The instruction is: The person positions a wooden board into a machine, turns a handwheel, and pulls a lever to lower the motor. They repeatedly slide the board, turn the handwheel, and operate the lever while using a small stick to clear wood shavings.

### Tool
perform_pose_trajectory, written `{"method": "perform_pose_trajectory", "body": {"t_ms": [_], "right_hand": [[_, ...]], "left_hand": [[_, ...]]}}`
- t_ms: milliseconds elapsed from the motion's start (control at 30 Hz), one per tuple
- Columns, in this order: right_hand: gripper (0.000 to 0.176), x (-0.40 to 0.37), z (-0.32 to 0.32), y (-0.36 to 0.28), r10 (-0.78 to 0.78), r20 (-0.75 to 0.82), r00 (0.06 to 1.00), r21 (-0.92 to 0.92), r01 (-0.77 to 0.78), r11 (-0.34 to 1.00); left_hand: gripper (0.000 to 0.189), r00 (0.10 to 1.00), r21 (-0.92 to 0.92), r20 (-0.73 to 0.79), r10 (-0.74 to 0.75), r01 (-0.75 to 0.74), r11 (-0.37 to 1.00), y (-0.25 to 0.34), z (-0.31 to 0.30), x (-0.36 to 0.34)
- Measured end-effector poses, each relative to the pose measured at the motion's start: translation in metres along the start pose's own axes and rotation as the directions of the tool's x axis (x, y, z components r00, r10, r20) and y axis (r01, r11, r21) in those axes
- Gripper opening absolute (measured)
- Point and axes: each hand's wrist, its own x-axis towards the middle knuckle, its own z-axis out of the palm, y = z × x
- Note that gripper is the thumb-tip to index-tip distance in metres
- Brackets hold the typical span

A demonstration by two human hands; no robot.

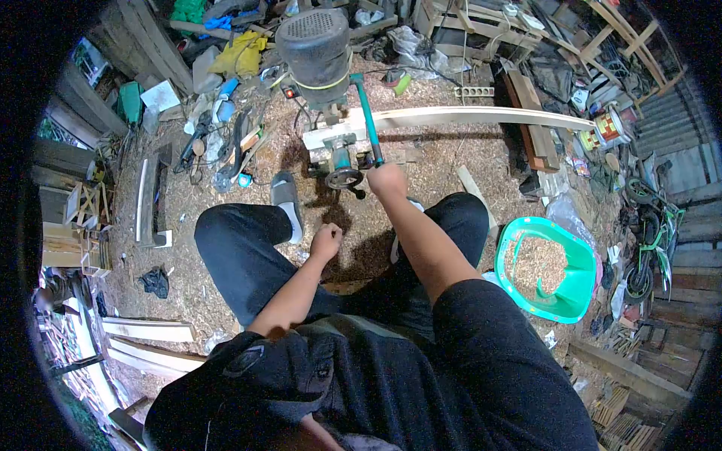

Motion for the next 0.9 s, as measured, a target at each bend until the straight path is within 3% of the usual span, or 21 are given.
{"method": "perform_pose_trajectory", "body": {"t_ms": [100, 233, 333, 500, 567, 667, 800, 900], "right_hand": [[0.038, 0.002, 0.002, -0.001, -0.009, -0.042, 0.999, -0.033, 0.007, 0.999], [0.038, 0.006, 0.005, 0.001, -0.03, -0.023, 0.999, -0.005, 0.03, 1.0], [0.039, 0.015, 0.028, 0.015, -0.074, -0.141, 0.987, -0.041, 0.069, 0.997], [0.04, 0.014, 0.028, 0.018, -0.022, -0.042, 0.999, -0.002, 0.022, 1.0], [0.038, 0.008, 0.026, 0.016, -0.024, -0.059, 0.998, -0.005, 0.024, 1.0], [0.038, 0.003, 0.021, 0.013, -0.002, -0.053, 0.999, 0.016, 0.003, 1.0], [0.039, 0.005, 0.02, 0.01, 0.026, -0.043, 0.999, -0.024, -0.027, 0.999], [0.04, 0.008, 0.021, 0.01, 0.055, -0.056, 0.997, -0.01, -0.055, 0.998]], "left_hand": [[0.026, 0.99, 0.105, 0.138, 0.034, -0.049, 0.993, -0.008, 0.004, 0.0], [0.026, 0.982, 0.061, 0.189, -0.006, -0.005, 0.998, -0.012, 0.004, 0.011], [0.026, 0.988, 0.023, 0.148, 0.034, -0.038, 0.999, -0.014, 0.004, 0.017], [0.023, 0.997, -0.068, -0.065, 0.045, -0.05, 0.996, 0.008, 0.01, 0.014], [0.022, 0.995, -0.084, -0.07, 0.069, -0.075, 0.994, 0.014, 0.012, 0.0], [0.018, 0.982, 0.117, 0.07, 0.174, -0.181, 0.977, 0.008, 0.014, -0.01], [0.017, 0.968, 0.162, 0.143, 0.207, -0.229, 0.96, -0.006, 0.018, -0.008], [0.018, 0.976, 0.106, 0.177, 0.127, -0.147, 0.983, -0.011, 0.018, -0.001]]}}
